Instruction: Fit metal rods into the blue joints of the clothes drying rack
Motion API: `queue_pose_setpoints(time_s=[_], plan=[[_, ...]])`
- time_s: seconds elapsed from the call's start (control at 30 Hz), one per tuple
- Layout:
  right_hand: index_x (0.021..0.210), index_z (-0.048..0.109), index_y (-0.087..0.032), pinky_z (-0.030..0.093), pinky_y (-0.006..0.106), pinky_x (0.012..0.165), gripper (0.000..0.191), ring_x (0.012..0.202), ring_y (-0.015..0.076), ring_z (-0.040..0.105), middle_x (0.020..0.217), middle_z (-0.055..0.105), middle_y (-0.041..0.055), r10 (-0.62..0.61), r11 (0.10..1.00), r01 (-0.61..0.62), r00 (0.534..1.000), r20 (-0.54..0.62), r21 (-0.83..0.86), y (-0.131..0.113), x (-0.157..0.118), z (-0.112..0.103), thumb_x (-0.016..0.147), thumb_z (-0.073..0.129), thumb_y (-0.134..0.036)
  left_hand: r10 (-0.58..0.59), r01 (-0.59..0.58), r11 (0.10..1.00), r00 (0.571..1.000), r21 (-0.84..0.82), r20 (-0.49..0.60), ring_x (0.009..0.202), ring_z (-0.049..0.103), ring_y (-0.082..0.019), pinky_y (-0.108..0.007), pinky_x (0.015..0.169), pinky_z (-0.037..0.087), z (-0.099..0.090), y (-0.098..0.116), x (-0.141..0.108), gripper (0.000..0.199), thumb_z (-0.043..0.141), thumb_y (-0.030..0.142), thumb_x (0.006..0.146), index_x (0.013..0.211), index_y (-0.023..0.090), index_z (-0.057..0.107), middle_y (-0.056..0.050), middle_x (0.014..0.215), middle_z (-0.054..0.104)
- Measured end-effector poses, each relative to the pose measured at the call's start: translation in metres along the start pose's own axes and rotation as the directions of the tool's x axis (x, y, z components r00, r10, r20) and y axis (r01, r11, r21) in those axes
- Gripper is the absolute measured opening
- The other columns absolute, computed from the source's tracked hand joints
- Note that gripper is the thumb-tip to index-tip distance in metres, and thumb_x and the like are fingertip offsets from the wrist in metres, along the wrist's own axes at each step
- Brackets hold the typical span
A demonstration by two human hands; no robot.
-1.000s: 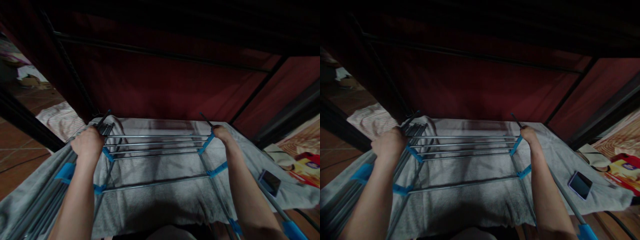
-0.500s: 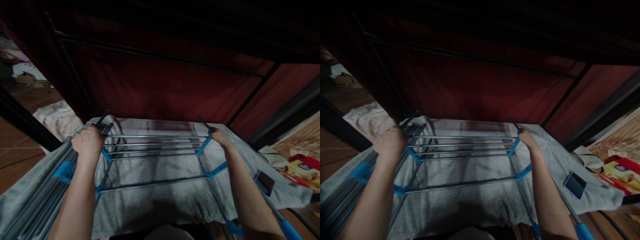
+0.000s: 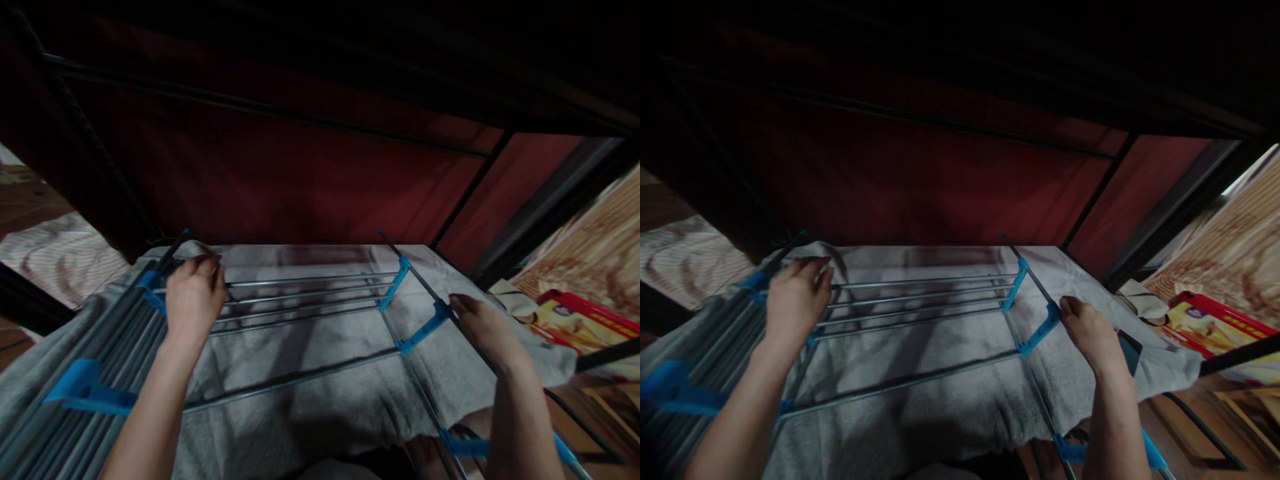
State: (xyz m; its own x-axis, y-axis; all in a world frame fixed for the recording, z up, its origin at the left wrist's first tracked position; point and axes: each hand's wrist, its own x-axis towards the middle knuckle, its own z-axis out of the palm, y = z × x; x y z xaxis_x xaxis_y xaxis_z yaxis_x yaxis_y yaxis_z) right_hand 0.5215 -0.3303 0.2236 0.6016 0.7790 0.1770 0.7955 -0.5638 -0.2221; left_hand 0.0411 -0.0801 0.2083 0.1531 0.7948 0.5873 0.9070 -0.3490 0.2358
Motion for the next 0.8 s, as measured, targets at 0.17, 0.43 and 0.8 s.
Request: queue_pose_setpoints(time_s=[0.17,0.43,0.8], plan=[[0.12,0.064,-0.018,0.044,0.03,0.064,0.034,0.079,0.0246,0.072,0.096,0.076,0.0129,-0.018,0.981,0.01,0.999,-0.036,-0.193,-0.02,-0.029,0.026,0.103,0.039,-0.034,0.362,-0.315,0.92,0.911,-0.233,0.198,0.114,0.064,-0.026,-0.036,0.1,0.046,0.043,0.046,-0.001,0.044,0.038,0.041,0.102,0.128,0.02,0.066,-0.012,0.125,0.07],[0.108,0.061,-0.019,0.037,0.027,0.056,0.024,0.07,0.0207,0.068,0.085,0.072,0.0096,-0.113,0.956,0.081,0.989,-0.1,-0.281,-0.023,-0.035,0.027,0.103,0.042,-0.031,0.465,-0.452,0.885,0.835,-0.116,0.294,0.091,0.07,-0.026,-0.035,0.083,0.048,0.059,0.078,0.0,0.038,0.043,0.034,0.103,0.129,0.025,0.069,-0.009,0.095,0.074],[0.118,0.061,-0.018,0.045,0.029,0.067,0.028,0.087,0.0232,0.072,0.098,0.075,0.0122,-0.098,0.982,0.09,0.994,-0.039,-0.164,-0.019,-0.028,0.023,0.103,0.039,-0.027,0.477,-0.459,0.879,0.837,-0.131,0.269,0.091,0.07,-0.026,-0.035,0.081,0.048,0.061,0.077,0.002,0.041,0.039,0.038,0.103,0.127,0.025,0.07,-0.009,0.094,0.074]])
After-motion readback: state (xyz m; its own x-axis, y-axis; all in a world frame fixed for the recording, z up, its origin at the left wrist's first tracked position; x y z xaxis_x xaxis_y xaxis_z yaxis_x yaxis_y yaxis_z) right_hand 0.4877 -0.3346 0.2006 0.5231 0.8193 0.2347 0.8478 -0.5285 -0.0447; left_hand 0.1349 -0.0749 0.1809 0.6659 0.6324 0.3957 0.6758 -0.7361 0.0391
